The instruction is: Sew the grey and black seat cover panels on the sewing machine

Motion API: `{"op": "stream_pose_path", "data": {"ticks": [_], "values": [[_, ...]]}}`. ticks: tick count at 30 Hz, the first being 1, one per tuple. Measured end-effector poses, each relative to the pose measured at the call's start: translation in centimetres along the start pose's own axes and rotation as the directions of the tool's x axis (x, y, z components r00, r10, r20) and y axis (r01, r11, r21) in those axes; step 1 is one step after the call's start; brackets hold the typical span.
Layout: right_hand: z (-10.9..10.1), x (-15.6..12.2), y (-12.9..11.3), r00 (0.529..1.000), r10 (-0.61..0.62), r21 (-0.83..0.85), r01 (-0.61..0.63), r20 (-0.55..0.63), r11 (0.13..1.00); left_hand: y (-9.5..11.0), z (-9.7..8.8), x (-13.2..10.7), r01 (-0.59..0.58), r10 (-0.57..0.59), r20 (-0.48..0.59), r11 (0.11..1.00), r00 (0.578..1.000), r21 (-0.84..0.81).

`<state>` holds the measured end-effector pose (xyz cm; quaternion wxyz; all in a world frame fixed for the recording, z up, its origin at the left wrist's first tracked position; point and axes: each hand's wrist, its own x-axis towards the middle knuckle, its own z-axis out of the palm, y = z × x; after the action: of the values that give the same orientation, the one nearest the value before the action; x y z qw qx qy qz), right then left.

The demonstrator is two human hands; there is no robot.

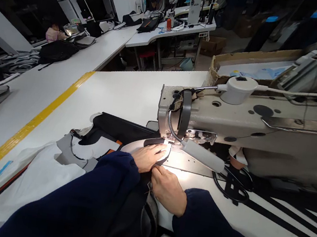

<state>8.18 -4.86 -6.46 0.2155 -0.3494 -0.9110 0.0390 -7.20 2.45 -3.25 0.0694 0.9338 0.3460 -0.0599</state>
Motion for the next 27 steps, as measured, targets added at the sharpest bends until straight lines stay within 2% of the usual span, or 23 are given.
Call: {"op": "stream_pose_path", "data": {"ticks": [5,10,15,19,23,27], "values": [[-0.4,-0.3,-0.1,0.998,0.059,0.022,-0.058,-0.026,0.998,0.7,-0.7,-0.4,0.041,-0.041,0.01,0.999,0.999,0.03],[-0.6,-0.3,0.3,0.998,0.039,-0.031,-0.041,-0.056,0.999,0.9,-0.2,0.1,0.066,-0.063,-0.033,0.994,0.997,0.088],[-0.4,-0.2,1.8,0.996,0.007,-0.1,-0.016,-0.092,0.995,0.4,0.1,1.2,0.062,-0.052,-0.086,0.99,0.995,0.127],[-0.7,0.0,3.1,0.998,0.026,-0.103,-0.031,-0.054,0.994,0.3,-0.1,2.0,0.09,-0.078,-0.12,0.992,0.99,0.091],[-0.9,0.1,4.4,0.999,0.035,-0.078,-0.035,-0.006,0.996,0.5,-0.3,2.1,0.072,-0.067,-0.103,0.996,0.992,0.044],[-0.7,0.1,5.3,0.999,0.01,-0.083,-0.014,-0.043,0.996,0.9,-0.4,1.9,0.096,-0.091,-0.099,0.994,0.991,0.054]]}}
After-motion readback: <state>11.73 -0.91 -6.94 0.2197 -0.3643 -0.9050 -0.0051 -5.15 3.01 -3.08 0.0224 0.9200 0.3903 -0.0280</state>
